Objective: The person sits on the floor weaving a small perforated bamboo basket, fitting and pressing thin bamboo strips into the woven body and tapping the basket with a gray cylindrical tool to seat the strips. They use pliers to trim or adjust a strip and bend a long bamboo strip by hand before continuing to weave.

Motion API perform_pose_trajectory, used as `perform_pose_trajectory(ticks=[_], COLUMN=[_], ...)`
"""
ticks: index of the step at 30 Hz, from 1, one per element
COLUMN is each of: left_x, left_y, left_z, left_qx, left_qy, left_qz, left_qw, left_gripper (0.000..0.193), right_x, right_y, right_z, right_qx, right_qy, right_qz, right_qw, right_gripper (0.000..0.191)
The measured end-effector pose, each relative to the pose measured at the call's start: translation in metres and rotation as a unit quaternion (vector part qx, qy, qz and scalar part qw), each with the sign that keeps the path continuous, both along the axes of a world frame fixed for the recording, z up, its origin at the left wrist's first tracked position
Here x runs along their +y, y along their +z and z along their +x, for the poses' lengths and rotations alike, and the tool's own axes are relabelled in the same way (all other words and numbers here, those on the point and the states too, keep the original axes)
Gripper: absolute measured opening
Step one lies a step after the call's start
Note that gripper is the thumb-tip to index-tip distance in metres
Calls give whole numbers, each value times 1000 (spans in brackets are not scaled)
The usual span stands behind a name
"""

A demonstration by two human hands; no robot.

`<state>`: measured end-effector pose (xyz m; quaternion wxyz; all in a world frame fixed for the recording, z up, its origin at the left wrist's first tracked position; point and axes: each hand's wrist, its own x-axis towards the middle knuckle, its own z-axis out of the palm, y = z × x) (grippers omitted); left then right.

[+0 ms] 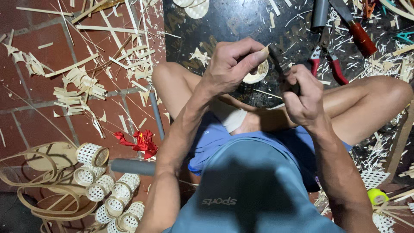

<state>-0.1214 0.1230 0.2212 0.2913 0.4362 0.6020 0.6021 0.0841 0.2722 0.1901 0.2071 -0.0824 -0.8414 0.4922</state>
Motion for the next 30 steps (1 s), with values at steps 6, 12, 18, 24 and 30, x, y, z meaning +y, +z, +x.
perform_pose_trajectory(ticks=[6,12,18,24,30], left_x=[-2,1,7,5,2], left_y=[-5,-16,-19,-10,-6], left_z=[-6,-9,-13,-13,-15], left_qx=[-1,-5,-22,88,92], left_qy=[-19,-27,-31,7,-45], left_qz=[-10,4,3,-50,-25], left_qw=[1000,1000,999,995,994], left_gripper=[20,21,22,18,19], right_x=[-3,-8,-8,-6,-9], right_y=[-12,-16,-14,-11,-27], right_z=[3,4,-2,0,9], right_qx=[-78,-83,-94,-25,-94], right_qy=[-9,-12,-15,-12,-7], right_qz=[-226,-353,-296,23,-355], right_qw=[971,932,951,999,930], right_gripper=[18,16,19,19,20])
